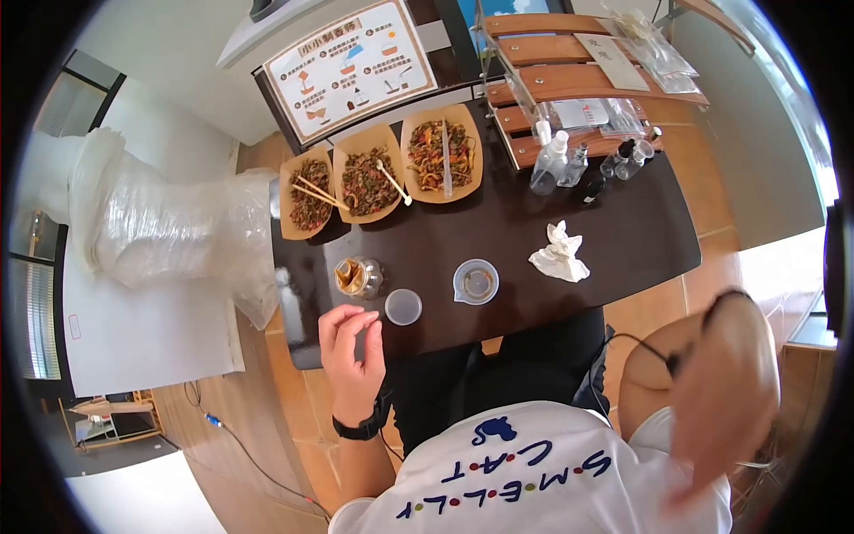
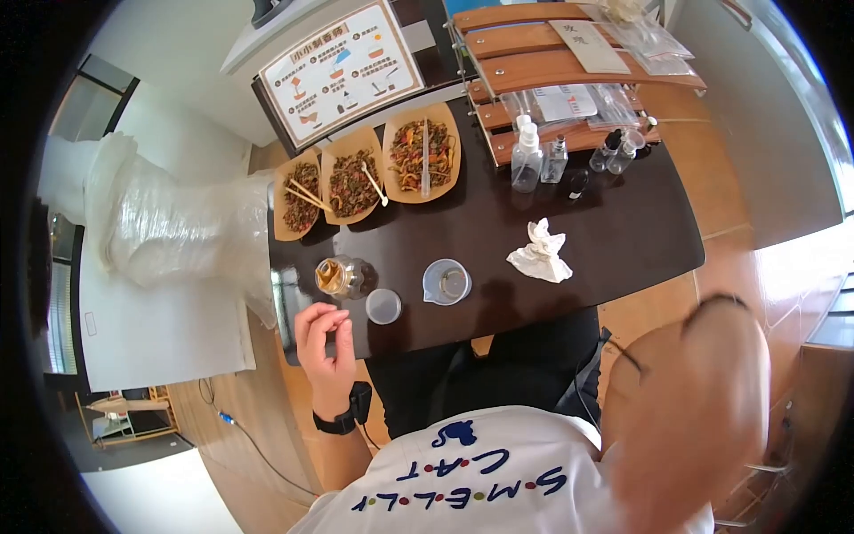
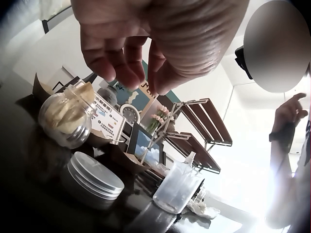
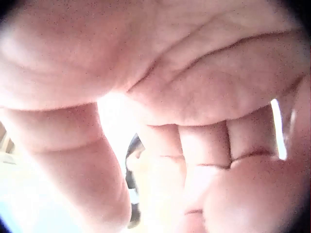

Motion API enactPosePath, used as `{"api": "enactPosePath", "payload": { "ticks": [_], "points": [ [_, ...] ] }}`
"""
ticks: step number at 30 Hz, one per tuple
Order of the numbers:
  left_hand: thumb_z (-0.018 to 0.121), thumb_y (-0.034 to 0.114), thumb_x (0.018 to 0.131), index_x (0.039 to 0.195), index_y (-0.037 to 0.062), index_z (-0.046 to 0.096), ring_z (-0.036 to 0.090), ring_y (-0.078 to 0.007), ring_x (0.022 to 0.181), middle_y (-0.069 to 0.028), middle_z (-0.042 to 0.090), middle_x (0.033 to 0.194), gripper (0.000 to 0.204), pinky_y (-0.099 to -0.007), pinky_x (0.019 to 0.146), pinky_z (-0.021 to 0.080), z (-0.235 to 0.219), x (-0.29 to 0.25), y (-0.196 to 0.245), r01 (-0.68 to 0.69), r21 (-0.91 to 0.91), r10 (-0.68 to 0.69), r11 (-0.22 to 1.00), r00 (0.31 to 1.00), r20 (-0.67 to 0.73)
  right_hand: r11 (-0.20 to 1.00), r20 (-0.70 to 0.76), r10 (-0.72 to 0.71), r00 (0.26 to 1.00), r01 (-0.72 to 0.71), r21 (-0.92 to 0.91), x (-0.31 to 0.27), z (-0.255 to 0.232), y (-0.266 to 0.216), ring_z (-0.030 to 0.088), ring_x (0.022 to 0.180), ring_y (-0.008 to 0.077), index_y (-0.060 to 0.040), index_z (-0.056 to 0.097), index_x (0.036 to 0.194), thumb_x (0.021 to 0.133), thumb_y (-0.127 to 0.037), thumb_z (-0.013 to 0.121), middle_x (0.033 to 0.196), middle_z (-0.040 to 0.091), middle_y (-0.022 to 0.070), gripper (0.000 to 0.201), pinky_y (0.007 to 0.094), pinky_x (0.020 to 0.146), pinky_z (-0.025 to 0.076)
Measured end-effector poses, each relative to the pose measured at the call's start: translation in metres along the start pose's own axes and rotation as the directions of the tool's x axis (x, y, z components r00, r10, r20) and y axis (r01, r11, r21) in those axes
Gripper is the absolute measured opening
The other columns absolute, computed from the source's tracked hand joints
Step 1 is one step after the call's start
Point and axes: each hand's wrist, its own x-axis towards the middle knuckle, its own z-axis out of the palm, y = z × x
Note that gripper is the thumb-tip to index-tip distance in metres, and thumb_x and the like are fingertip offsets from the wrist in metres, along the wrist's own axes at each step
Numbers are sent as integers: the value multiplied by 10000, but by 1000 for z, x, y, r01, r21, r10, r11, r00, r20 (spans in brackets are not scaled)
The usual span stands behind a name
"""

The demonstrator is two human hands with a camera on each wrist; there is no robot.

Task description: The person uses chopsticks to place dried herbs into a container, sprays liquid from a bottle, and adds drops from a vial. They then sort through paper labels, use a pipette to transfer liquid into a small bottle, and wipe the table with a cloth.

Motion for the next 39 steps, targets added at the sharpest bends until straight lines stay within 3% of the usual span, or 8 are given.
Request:
{"api": "enactPosePath", "payload": {
  "ticks": [1, 2, 3, 9, 24, 32, 35, 39],
  "points": [
    [669, -18, 913, 1017, 9, 675, 606, -217, 904, -120, 596, 1089, 108, -290, 751, 529, -2, -1, -2, -7, -7, 7, 1000, 1000, -2, 826, -634, 250, 732, -502, -255, -18, 30, 12, 562, 651, 115, -24, 683, 1028, 871, -166, 691, 770, 607, -7, 212, 243, 546, 377],
    [668, -19, 913, 1018, 7, 675, 605, -217, 903, -120, 596, 1088, 108, -289, 754, 528, -3, -2, -3, 4, -1, -4, 1000, 1000, -4, 432, -990, 66, 123, -898, -83, -16, 35, 19, 565, 645, 96, -36, 705, 882, 756, -89, 849, 816, 660, -3, 199, 209, 588, 418],
    [667, -19, 913, 1018, 6, 674, 604, -216, 902, -120, 596, 1087, 108, -289, 756, 526, -4, -3, -4, 18, 5, -18, 1000, 1000, -2, 117, -795, 599, -94, -972, 203, -32, -6, -3, 609, 764, 170, -46, 692, 1064, 736, -56, 804, 912, 666, 40, 347, 232, 645, 447],
    [665, -5, 926, 1020, 3, 672, 598, -209, 893, -118, 589, 1086, 95, -287, 760, 519, -2, -1, 2, -9, 3, 9, 1000, 1000, 5, -289, -934, 356, 24, -948, -134, -150, -11, 68, 514, 1177, 376, -32, 455, 1400, 723, -68, 799, 1187, 646, 167, 760, 462, 1037, 397],
    [661, -13, 925, 1027, 1, 667, 595, -214, 914, -123, 582, 1116, 104, -295, 759, 521, 0, -1, 7, -13, 2, 13, 1000, 999, 42, -118, -929, 369, -4, -992, -43, -169, -9, 98, 596, 1014, 376, -51, 459, 1354, 742, 34, 737, 1020, 676, 153, 677, 453, 893, 476],
    [726, 30, 878, 1077, 15, 653, 611, -264, 940, -136, 593, 1111, 213, -368, 843, 519, -2, 10, 31, 55, -116, -51, 992, 998, 39, -92, -986, 158, -55, -995, 41, -76, -5, 33, 629, 883, 233, -64, 533, 1323, 761, 61, 735, 1091, 690, 106, 610, 320, 772, 509],
    [792, 79, 842, 1178, 20, 627, 629, -255, 1003, -145, 608, 1173, 378, -360, 864, 523, 8, 24, 52, 40, -325, -20, 945, 998, 65, 326, -953, 297, 57, -944, 45, -47, 14, 41, 626, 858, 158, -44, 598, 1250, 733, 42, 768, 1147, 701, 39, 551, 274, 751, 498],
    [882, 185, 781, 1291, 34, 598, 683, -268, 1046, -150, 659, 1229, 602, -346, 887, 530, 29, 51, 93, 96, -483, 16, 870, 975, 222, 551, -752, 649, 116, -754, 359, -8, 41, 74, 643, 898, 172, -43, 550, 1286, 778, -2, 774, 1126, 698, 66, 556, 280, 777, 505]
  ]
}}
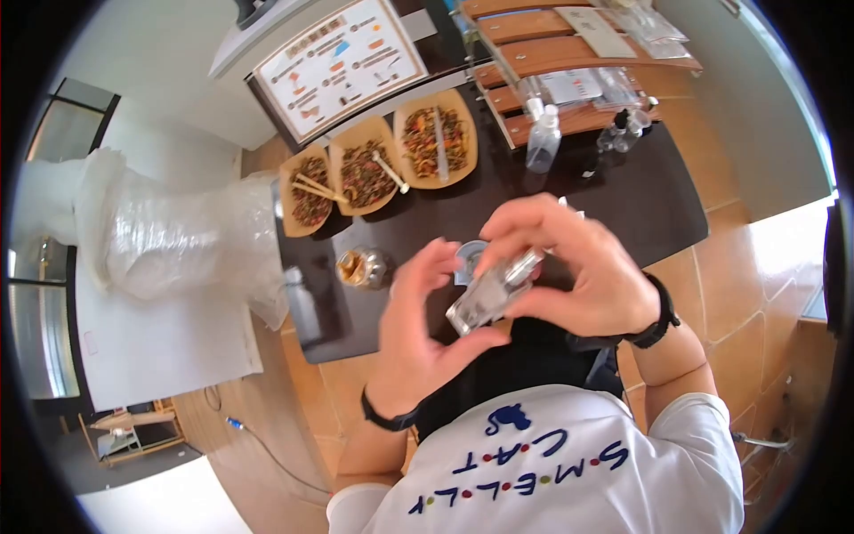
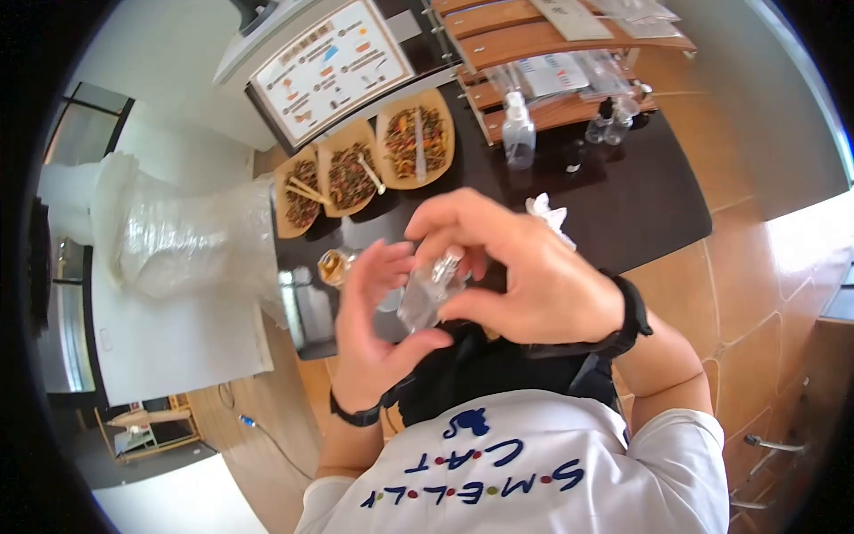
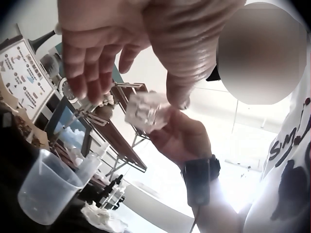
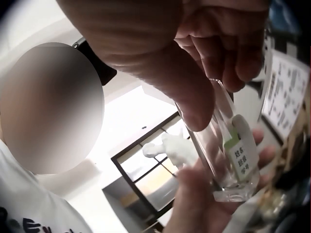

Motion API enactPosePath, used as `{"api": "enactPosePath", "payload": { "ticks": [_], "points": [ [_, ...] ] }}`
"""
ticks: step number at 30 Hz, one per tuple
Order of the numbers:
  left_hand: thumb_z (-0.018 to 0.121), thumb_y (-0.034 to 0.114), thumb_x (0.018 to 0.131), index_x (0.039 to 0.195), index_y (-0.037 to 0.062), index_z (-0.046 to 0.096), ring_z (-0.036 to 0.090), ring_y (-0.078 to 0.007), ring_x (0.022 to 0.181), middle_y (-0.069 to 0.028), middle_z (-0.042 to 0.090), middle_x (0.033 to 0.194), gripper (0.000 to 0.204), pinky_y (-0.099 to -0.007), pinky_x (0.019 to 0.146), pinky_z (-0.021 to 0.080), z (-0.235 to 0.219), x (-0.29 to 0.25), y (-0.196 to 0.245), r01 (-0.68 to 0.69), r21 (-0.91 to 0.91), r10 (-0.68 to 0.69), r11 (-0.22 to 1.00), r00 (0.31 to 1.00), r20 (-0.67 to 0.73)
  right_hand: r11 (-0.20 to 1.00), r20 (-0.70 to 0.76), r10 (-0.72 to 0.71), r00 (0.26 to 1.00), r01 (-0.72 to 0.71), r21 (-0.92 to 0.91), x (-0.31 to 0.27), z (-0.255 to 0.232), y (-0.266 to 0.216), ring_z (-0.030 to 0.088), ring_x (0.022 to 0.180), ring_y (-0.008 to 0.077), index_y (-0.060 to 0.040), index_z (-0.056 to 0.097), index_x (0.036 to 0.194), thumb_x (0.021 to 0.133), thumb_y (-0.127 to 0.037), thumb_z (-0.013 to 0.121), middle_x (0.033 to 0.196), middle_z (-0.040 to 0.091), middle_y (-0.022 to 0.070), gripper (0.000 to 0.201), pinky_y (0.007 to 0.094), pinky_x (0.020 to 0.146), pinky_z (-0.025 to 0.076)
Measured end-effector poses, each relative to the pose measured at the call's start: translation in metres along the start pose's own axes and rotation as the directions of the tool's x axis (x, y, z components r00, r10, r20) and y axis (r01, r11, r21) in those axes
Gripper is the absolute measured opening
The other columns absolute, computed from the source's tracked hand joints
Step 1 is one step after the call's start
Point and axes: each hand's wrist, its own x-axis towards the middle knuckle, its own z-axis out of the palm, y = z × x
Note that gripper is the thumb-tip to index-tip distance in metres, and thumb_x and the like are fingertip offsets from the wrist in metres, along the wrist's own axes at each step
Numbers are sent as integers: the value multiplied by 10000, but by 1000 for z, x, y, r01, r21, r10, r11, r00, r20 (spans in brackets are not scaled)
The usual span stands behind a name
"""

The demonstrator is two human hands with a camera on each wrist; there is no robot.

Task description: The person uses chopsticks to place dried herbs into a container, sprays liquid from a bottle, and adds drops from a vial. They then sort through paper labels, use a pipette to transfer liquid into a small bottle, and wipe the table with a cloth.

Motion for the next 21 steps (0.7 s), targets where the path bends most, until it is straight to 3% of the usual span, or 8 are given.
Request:
{"api": "enactPosePath", "payload": {
  "ticks": [4, 6, 8, 10, 14, 16, 19, 21],
  "points": [
    [878, 193, 786, 1259, 42, 610, 713, -274, 893, -129, 714, 1063, 565, -332, 789, 553, -11, -13, -10, 131, 126, -154, 983, 969, 196, 992, 31, 54, 998, -57, 110, 6, 22, 11, 652, 979, 148, -32, 532, 1274, 780, -42, 829, 1050, 703, 58, 576, 284, 870, 503],
    [865, 188, 800, 1221, 56, 621, 706, -281, 789, -113, 719, 932, 504, -322, 679, 551, -12, -15, -12, -6, 308, -29, 951, 994, 108, 990, -35, -1, 999, -4, -143, 8, 15, 9, 569, 781, 171, -51, 543, 1234, 786, -207, 870, 971, 666, 59, 576, 297, 716, 497],
    [861, 194, 804, 1167, 67, 634, 692, -280, 752, -117, 705, 928, 446, -327, 626, 536, -10, -15, -14, -10, 326, -17, 945, 997, 78, 975, 61, 100, 993, -86, -204, 9, 6, 10, 563, 631, 240, -26, 582, 875, 857, -423, 800, 757, 614, 108, 453, 336, 577, 465],
    [872, 217, 794, 1141, 71, 642, 672, -273, 700, -115, 688, 893, 440, -334, 615, 530, -9, -15, -19, -104, 450, 78, 887, 994, 75, 938, 72, 96, 993, -66, -340, 9, 12, 17, 603, 625, 323, -31, 564, 767, 932, -421, 715, 675, 588, 130, 449, 371, 549, 456],
    [864, 198, 810, 1123, 27, 643, 648, -187, 743, -89, 690, 904, 421, -277, 661, 514, -7, -17, -11, 9, 414, -51, 910, 994, 92, 916, 90, 111, 990, -67, -395, 10, 13, 18, 637, 697, 361, -49, 571, 749, 966, -383, 665, 667, 597, 128, 409, 403, 566, 463],
    [869, 317, 807, 1151, 61, 628, 663, -238, 706, -117, 681, 859, 492, -323, 620, 525, -10, -19, -10, 166, 326, -230, 931, 958, 170, 911, 137, -59, 989, 109, -398, 11, 12, 26, 632, 727, 371, -49, 599, 814, 949, -314, 680, 731, 611, 125, 308, 423, 598, 476],
    [829, 383, 854, 1182, 46, 617, 655, -181, 735, -102, 691, 868, 516, -298, 674, 517, -17, -20, -20, 217, 101, -238, 971, 921, 309, 927, 210, -149, 966, 210, -310, 14, 5, 27, 634, 761, 368, -50, 622, 898, 932, -284, 688, 817, 621, 126, 246, 439, 634, 487],
    [804, 403, 876, 1193, 41, 615, 642, -165, 742, -94, 692, 877, 517, -289, 697, 508, -17, -24, -28, 253, 17, -246, 967, 922, 298, 949, 212, -130, 969, 183, -257, 18, -1, 19, 628, 763, 370, -49, 626, 923, 931, -278, 688, 841, 619, 131, 238, 440, 641, 487]
  ]
}}
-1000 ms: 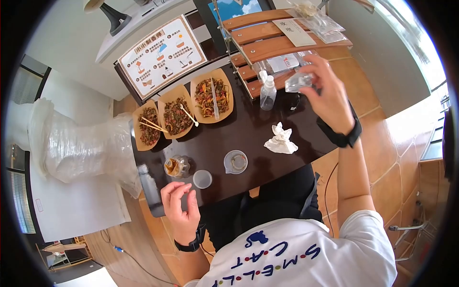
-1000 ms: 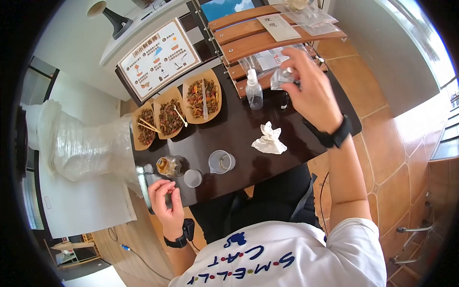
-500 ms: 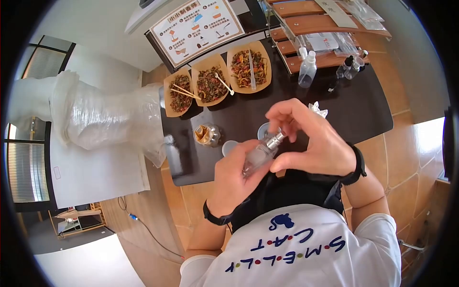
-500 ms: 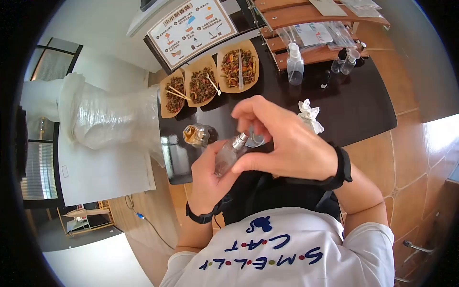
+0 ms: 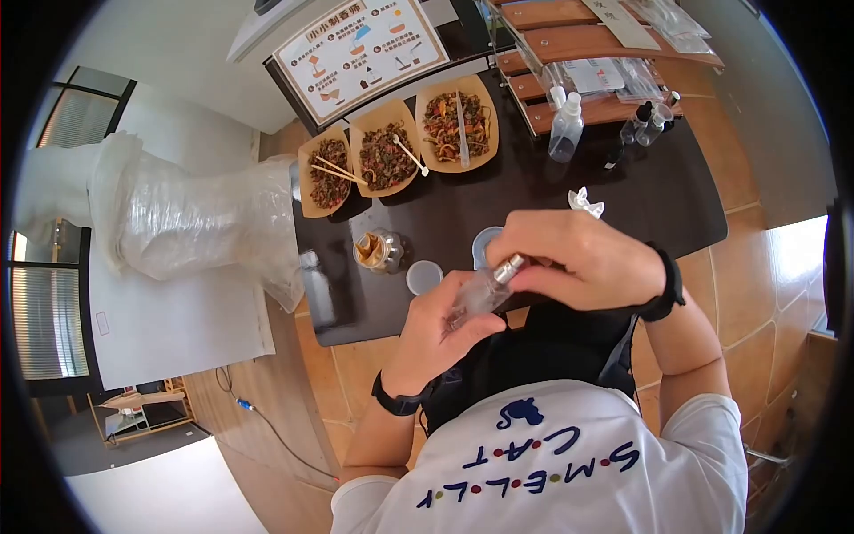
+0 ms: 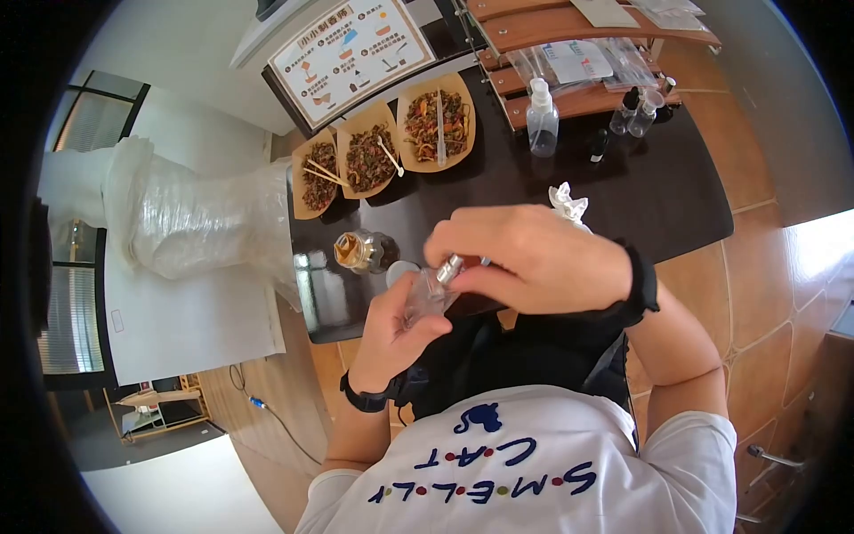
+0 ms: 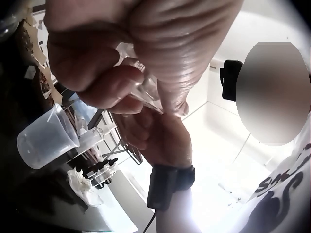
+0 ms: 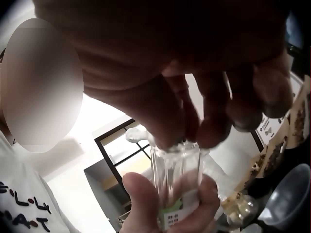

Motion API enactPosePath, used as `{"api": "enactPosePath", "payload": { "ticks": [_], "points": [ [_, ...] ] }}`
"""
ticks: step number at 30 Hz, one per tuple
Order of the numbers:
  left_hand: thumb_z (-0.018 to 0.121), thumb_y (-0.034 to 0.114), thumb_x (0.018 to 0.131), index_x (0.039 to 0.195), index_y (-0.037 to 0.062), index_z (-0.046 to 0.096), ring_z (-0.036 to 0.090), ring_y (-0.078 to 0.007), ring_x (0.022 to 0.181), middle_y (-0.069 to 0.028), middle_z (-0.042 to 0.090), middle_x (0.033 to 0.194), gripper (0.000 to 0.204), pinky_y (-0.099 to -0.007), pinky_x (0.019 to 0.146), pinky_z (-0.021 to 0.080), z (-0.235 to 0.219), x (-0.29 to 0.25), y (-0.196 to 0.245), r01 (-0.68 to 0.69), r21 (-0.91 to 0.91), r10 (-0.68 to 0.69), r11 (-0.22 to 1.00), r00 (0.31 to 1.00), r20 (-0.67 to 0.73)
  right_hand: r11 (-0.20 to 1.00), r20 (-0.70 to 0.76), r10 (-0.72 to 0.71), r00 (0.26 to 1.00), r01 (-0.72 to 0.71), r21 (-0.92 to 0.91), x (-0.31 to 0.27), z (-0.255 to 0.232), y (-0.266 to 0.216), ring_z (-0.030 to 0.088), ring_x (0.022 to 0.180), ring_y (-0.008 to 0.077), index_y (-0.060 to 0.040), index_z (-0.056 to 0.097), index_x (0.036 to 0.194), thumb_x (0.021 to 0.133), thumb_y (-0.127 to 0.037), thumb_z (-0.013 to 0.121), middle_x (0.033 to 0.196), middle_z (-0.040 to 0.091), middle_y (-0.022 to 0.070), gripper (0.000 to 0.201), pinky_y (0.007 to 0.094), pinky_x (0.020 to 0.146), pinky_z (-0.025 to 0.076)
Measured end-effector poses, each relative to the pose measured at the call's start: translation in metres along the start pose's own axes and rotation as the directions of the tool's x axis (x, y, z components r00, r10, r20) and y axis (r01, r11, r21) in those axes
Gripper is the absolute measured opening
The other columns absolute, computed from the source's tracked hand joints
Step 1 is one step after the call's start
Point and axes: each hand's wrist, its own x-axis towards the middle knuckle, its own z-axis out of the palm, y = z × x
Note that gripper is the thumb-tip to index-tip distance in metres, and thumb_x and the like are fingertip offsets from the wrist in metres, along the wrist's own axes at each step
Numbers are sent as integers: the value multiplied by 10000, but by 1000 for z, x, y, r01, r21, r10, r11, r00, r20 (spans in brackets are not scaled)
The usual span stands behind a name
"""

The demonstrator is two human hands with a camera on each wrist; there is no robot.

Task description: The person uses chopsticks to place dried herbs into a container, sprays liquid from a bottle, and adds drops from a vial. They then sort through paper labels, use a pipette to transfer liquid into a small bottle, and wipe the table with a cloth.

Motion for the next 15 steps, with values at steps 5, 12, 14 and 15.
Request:
{"api": "enactPosePath", "payload": {
  "ticks": [5, 12, 14, 15],
  "points": [
    [744, 447, 925, 1212, 36, 611, 626, -155, 752, -84, 685, 880, 519, -278, 734, 497, -2, 0, -1, 51, -76, -50, 996, 999, 17, 955, 181, 211, 961, -163, -249, 4, -13, 1, 633, 791, 351, -61, 597, 1027, 925, -264, 698, 907, 629, 121, 248, 428, 661, 480],
    [750, 474, 911, 1193, 33, 623, 624, -173, 713, -103, 671, 837, 539, -287, 692, 503, -2, 4, 1, 35, 32, -34, 999, 999, -39, 961, 131, 230, 964, -203, -189, 10, -16, -10, 617, 782, 380, -53, 558, 974, 951, -320, 645, 822, 605, 135, 283, 462, 691, 474],
    [753, 480, 906, 1186, 32, 627, 623, -176, 705, -106, 669, 830, 543, -289, 685, 505, -1, 6, 2, 13, 50, -10, 999, 999, -52, 973, 121, 164, 979, -140, -183, 8, -8, 3, 619, 784, 373, -54, 558, 991, 943, -324, 652, 824, 602, 129, 290, 458, 699, 477],
    [758, 481, 901, 1180, 31, 631, 626, -179, 706, -106, 671, 832, 544, -290, 686, 506, -2, 7, 2, 21, 66, -18, 998, 998, -54, 982, 113, 94, 989, -73, -177, 7, -5, 7, 622, 787, 366, -55, 558, 1007, 935, -327, 659, 825, 599, 123, 299, 455, 708, 480]
  ]
}}
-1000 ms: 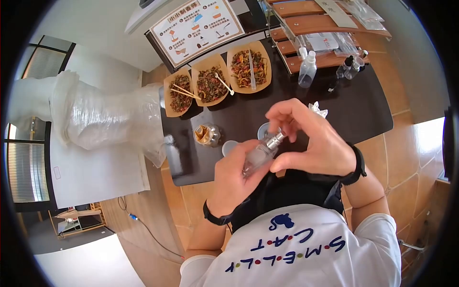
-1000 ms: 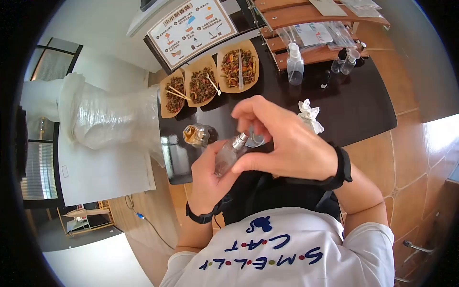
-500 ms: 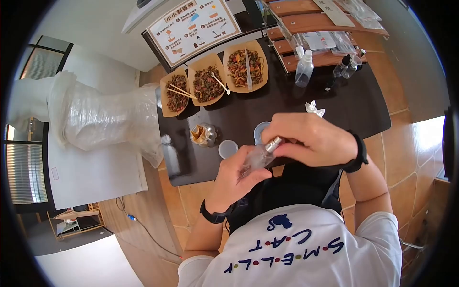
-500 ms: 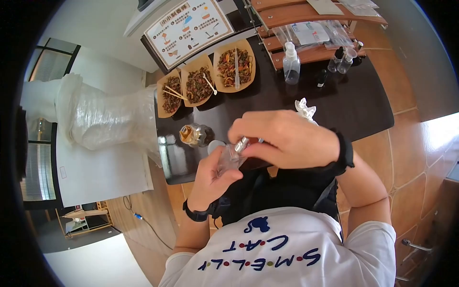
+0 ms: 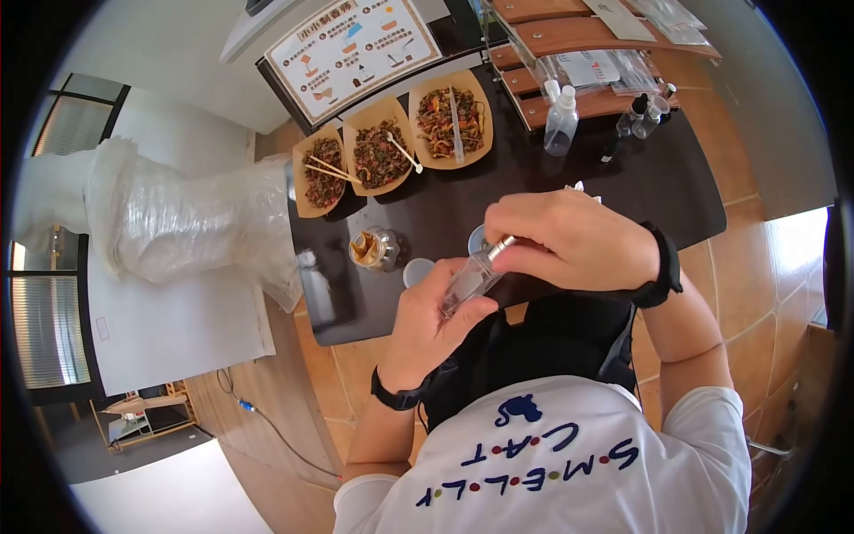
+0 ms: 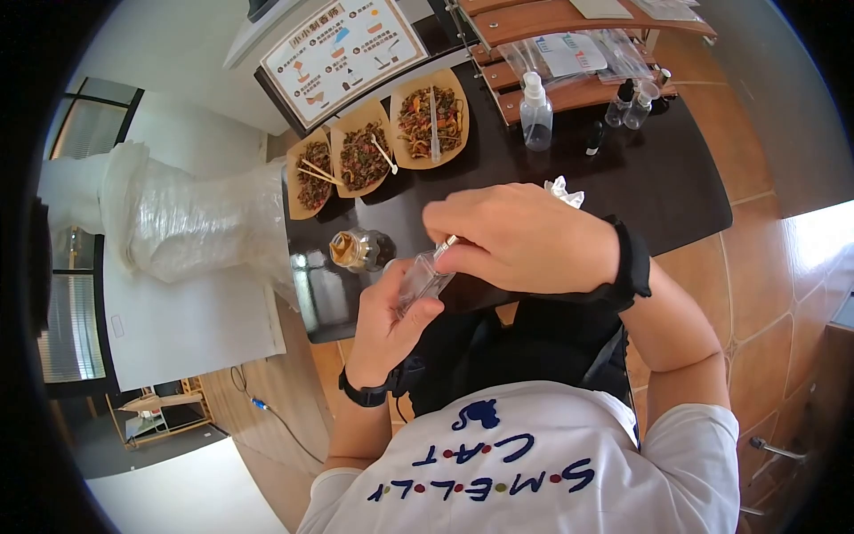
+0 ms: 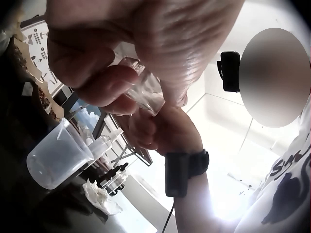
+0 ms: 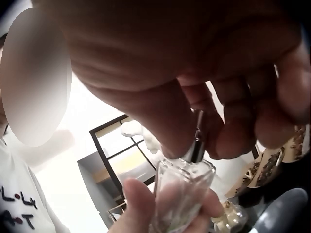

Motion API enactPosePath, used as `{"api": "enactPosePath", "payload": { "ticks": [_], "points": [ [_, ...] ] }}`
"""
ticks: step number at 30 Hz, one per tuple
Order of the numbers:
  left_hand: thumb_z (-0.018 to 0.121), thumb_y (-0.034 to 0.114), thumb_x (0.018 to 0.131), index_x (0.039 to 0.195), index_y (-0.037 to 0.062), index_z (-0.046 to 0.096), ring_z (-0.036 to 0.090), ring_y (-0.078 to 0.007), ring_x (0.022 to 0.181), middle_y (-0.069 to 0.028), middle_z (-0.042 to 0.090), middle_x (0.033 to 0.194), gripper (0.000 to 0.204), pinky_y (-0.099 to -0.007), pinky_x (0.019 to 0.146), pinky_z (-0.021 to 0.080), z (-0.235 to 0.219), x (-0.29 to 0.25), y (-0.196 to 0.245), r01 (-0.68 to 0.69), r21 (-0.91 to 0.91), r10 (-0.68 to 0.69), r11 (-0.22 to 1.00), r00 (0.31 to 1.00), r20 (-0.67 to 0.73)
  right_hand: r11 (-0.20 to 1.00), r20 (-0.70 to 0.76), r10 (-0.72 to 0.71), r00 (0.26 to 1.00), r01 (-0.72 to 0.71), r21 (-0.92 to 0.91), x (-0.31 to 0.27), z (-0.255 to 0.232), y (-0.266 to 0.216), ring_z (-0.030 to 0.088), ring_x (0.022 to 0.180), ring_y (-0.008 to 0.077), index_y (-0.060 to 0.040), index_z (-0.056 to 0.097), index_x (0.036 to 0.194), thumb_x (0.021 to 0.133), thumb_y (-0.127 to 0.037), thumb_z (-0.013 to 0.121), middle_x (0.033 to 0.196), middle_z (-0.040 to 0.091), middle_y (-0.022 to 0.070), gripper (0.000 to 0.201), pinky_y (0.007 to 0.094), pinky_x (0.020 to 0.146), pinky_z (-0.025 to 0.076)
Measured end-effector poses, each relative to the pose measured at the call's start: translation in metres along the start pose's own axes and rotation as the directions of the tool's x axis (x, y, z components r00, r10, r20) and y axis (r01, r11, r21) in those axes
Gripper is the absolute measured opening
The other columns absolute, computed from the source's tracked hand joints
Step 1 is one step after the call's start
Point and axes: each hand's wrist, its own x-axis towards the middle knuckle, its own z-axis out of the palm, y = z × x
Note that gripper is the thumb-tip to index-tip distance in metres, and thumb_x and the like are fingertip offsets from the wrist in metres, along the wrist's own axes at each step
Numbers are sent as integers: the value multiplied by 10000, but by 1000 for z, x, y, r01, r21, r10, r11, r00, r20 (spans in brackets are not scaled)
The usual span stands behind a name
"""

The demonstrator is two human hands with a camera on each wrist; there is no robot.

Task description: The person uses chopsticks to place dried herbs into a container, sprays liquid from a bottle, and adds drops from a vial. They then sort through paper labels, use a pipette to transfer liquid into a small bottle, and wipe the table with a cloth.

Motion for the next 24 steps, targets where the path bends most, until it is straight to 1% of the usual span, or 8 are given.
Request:
{"api": "enactPosePath", "payload": {
  "ticks": [4, 6, 7, 16, 18, 20, 23, 24],
  "points": [
    [769, 471, 892, 1160, 31, 641, 627, -190, 701, -106, 671, 829, 530, -291, 685, 506, -1, 0, 3, 39, -10, -39, 999, 999, 0, 991, -105, 5, 994, 10, 135, -1, -6, -7, 621, 796, 364, -57, 564, 1015, 918, -321, 681, 849, 604, 119, 305, 449, 713, 482],
    [772, 462, 891, 1160, 32, 642, 625, -193, 700, -105, 669, 828, 523, -292, 684, 505, 1, 1, 2, 19, 6, -19, 1000, 1000, -3, 995, 44, 79, 996, -81, 57, 0, -8, -4, 623, 823, 358, -65, 569, 1032, 890, -277, 707, 912, 619, 111, 290, 448, 719, 484],
    [776, 453, 890, 1159, 33, 643, 624, -197, 698, -103, 668, 828, 516, -292, 683, 505, 1, 2, 2, -4, 21, 4, 1000, 1000, -5, 995, 42, 80, 996, -82, 56, 0, -9, -4, 623, 823, 358, -65, 569, 1032, 890, -277, 707, 912, 619, 111, 290, 448, 719, 484],
    [786, 351, 901, 1188, 31, 643, 615, -170, 708, -97, 673, 843, 453, -282, 696, 502, 1, 2, -3, -12, 13, 12, 1000, 1000, 9, 995, -55, -89, 995, 91, 48, 0, -11, 3, 624, 782, 356, -15, 602, 937, 852, -113, 714, 860, 623, 132, 171, 428, 693, 492],
    [783, 330, 906, 1201, 24, 640, 615, -152, 740, -89, 682, 875, 448, -275, 716, 500, 0, -1, -11, 11, -53, -11, 999, 1000, 0, 990, -188, -64, 980, 87, 113, -4, -26, -2, 645, 769, 300, -1, 622, 953, 840, -20, 704, 879, 636, 118, 141, 373, 678, 502],
    [780, 310, 911, 1214, 18, 638, 615, -133, 771, -81, 691, 906, 444, -268, 736, 498, -2, -4, -13, 29, -119, -30, 992, 1000, -5, 975, -286, 14, 958, 50, 216, -10, -32, 1, 662, 770, 157, -1, 640, 1012, 851, 27, 689, 897, 651, 72, 170, 262, 691, 509],
    [771, 293, 923, 1215, 0, 640, 607, -111, 879, -57, 694, 1022, 434, -258, 799, 485, -5, -9, -17, -51, -166, 34, 985, 994, -107, 971, -321, 104, 942, -26, 238, -22, -33, 15, 664, 779, 137, 1, 628, 1014, 880, 27, 678, 926, 670, 59, 145, 241, 703, 517],
    [765, 290, 930, 1224, -3, 631, 599, -110, 908, -52, 682, 1057, 436, -256, 821, 476, -7, -12, -21, -41, -199, 14, 979, 991, -136, 937, -342, 193, 920, -70, 341, -26, -30, 20, 666, 784, 129, -1, 611, 1046, 916, 14, 648, 939, 677, 63, 136, 241, 707, 524]
  ]
}}
